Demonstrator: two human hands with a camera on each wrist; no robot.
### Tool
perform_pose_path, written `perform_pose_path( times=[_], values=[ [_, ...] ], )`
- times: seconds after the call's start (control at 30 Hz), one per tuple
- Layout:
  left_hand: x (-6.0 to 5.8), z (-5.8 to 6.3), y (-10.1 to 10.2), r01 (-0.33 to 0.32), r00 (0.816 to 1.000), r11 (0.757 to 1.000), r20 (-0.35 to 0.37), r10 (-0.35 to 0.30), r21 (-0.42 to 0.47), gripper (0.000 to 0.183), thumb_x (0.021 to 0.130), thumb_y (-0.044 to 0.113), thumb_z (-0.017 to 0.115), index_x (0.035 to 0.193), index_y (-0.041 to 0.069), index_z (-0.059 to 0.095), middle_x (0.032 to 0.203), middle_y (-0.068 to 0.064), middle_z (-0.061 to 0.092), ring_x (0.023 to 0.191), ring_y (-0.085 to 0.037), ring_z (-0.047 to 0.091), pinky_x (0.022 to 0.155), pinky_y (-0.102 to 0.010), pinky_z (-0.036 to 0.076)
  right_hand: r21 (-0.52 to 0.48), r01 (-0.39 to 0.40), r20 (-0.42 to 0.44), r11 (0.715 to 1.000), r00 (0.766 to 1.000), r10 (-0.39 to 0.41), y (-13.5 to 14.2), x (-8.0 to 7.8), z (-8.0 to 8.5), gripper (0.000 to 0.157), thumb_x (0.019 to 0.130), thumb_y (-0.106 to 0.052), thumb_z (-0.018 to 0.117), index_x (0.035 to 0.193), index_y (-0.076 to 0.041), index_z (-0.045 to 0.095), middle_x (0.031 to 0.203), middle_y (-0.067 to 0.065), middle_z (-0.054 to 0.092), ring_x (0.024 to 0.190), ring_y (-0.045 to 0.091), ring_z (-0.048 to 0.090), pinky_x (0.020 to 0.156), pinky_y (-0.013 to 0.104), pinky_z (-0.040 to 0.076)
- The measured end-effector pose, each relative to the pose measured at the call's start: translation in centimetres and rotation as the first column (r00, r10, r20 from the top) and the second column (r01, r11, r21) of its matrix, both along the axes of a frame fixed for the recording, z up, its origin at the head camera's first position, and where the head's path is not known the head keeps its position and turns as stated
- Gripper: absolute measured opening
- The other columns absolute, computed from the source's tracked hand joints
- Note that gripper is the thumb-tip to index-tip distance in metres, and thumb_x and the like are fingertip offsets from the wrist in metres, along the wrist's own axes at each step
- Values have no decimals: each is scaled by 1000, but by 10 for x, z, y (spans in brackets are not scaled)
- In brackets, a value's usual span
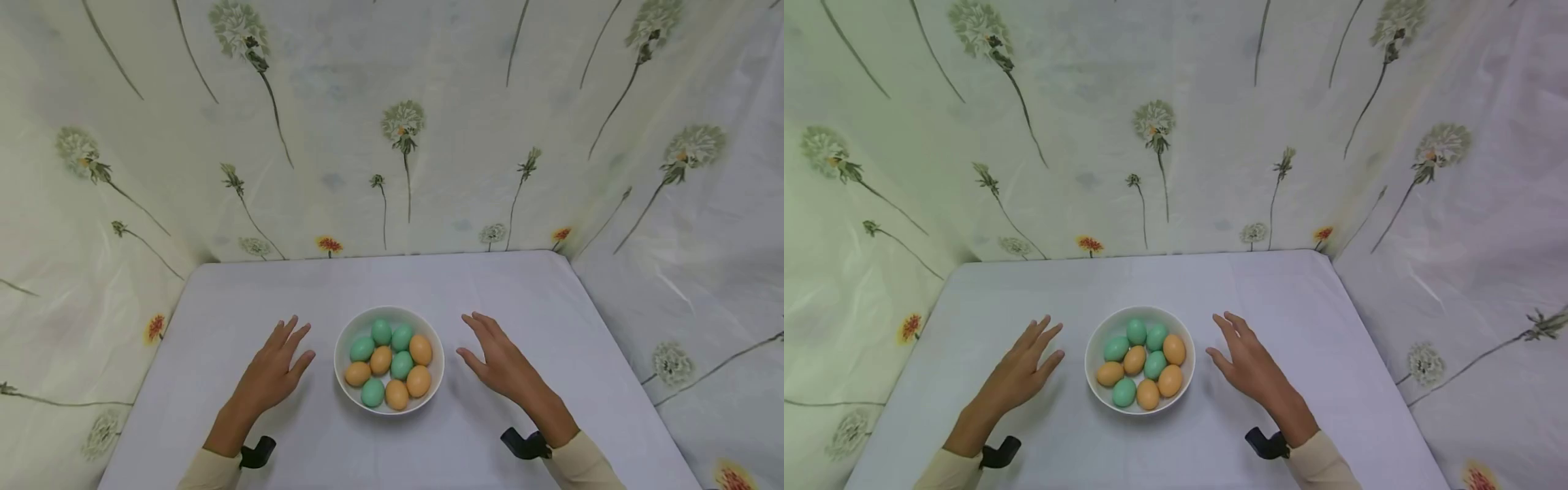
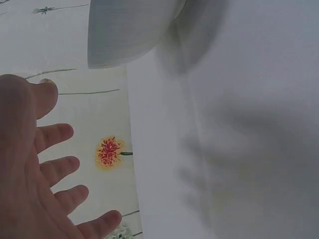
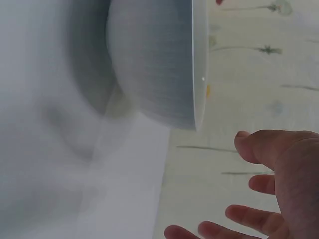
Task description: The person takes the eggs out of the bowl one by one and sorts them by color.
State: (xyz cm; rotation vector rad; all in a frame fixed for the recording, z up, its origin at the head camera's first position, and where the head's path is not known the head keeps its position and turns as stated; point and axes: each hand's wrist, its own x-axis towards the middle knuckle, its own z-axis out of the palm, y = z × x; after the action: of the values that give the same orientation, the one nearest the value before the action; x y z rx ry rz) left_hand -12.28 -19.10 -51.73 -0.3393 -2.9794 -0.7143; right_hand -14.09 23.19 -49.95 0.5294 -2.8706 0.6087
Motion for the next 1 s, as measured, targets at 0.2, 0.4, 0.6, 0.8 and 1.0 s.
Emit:
perform_pose_path(
  times=[0.2, 0.4, 0.6, 0.8, 1.0],
  values=[
    [-7, -6, 4, 65, 993, 983, 90, -81, 172, 55, 104, 42, 52, 151, 14, 45, 160, -16, 36, 149, -41, 29, 114, -63, 33, -38, -81, -3, 996, 997, 81, -17, -5, 8, 65, 90, -21, 76, 145, -7, 45, 141, 15, 49, 125, 31, 57, 81, 35, 61],
    [-12, -8, 15, 44, 962, 923, 232, -142, 383, 54, 105, 39, 50, 151, 14, 42, 158, -13, 38, 148, -35, 34, 108, -57, 44, -122, -162, 24, 979, 986, 166, -40, -11, 17, 60, 91, -21, 74, 144, -8, 47, 138, 11, 51, 119, 26, 60, 77, 28, 61],
    [-15, -9, 25, 4, 950, 898, 278, -140, 439, 51, 105, 36, 51, 152, 18, 42, 157, -8, 40, 141, -36, 42, 105, -57, 47, -191, -218, 127, 957, 961, 244, -63, -17, 17, 52, 96, -23, 68, 143, -9, 48, 134, 13, 53, 112, 28, 63, 84, 34, 60],
    [-15, -12, 28, -9, 946, 898, 295, -135, 440, 50, 105, 35, 52, 152, 20, 42, 158, -7, 41, 139, -37, 46, 108, -60, 43, -197, -258, 201, 946, 933, 297, -83, -23, 13, 54, 95, -23, 70, 142, -7, 49, 135, 17, 54, 119, 29, 60, 95, 42, 55],
    [-14, -15, 29, -8, 946, 885, 290, -144, 466, 51, 105, 35, 51, 152, 19, 42, 157, -5, 42, 137, -36, 49, 109, -61, 41, -206, -279, 230, 938, 918, 324, -95, -28, 12, 56, 93, -18, 72, 142, -5, 48, 135, 17, 53, 115, 31, 61, 90, 41, 57]
  ],
)
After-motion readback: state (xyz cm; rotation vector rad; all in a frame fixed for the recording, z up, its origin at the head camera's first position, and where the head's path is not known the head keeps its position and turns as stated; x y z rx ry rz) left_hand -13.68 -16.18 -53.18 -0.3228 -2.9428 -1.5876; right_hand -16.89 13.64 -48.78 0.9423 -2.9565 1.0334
